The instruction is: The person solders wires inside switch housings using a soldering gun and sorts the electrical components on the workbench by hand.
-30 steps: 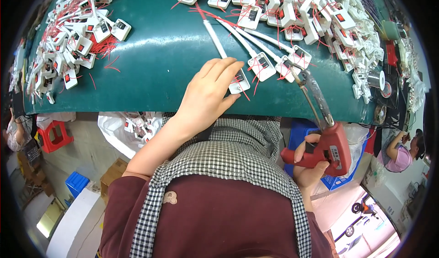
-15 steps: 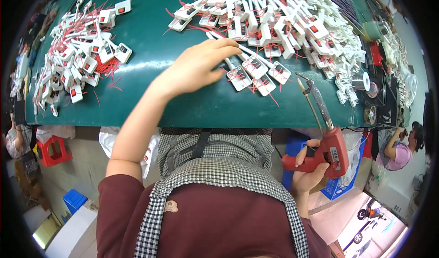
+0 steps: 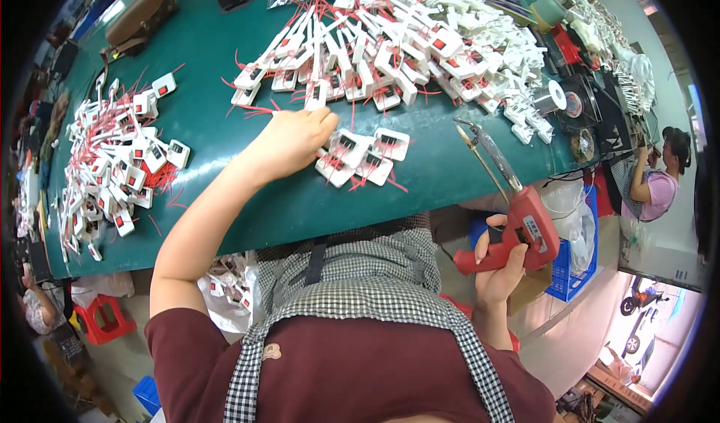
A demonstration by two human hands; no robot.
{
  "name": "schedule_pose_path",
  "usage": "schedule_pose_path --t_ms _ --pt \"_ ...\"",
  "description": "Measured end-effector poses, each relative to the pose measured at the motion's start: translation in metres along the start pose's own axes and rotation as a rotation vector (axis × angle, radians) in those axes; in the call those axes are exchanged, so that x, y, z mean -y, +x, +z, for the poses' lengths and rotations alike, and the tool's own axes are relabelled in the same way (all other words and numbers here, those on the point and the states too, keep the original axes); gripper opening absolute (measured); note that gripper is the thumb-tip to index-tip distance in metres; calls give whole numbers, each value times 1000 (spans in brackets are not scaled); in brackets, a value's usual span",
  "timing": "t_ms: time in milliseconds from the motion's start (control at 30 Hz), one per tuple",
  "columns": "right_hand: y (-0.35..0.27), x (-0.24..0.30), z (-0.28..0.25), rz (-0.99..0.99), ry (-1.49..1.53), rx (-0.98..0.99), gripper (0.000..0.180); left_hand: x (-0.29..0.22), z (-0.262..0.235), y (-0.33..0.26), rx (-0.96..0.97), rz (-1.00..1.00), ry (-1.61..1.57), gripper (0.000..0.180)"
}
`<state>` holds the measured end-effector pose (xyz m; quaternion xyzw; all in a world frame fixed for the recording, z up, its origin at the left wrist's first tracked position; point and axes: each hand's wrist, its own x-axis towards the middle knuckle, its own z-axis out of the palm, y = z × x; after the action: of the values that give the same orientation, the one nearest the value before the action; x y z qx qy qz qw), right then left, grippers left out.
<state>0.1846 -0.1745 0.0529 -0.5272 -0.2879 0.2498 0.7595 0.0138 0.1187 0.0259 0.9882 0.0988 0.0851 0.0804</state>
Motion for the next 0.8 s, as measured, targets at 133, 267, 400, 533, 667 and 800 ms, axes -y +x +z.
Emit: schedule_pose_path --t_ms 133,267,400,533,667,800 --pt "4 1 -6 -23 -6 -33 52 -5 -11 -8 -5 -32 -82 24" --pt "6 2 -14 -20 20 -35 51 9 -32 -30 -111 -72 -317 29" --pt "12 -2 -20 -37 10 -83 51 32 -73 -23 -216 -112 -217 30" --pt "10 -5 -23 23 67 -114 51 89 -97 38 -281 -2 -48 38" --pt "-1 2 -34 67 140 -141 51 100 -68 120 -136 29 -190 46" --pt "-4 1 -35 15 -16 -213 50 100 -30 118 -188 11 -242 55"
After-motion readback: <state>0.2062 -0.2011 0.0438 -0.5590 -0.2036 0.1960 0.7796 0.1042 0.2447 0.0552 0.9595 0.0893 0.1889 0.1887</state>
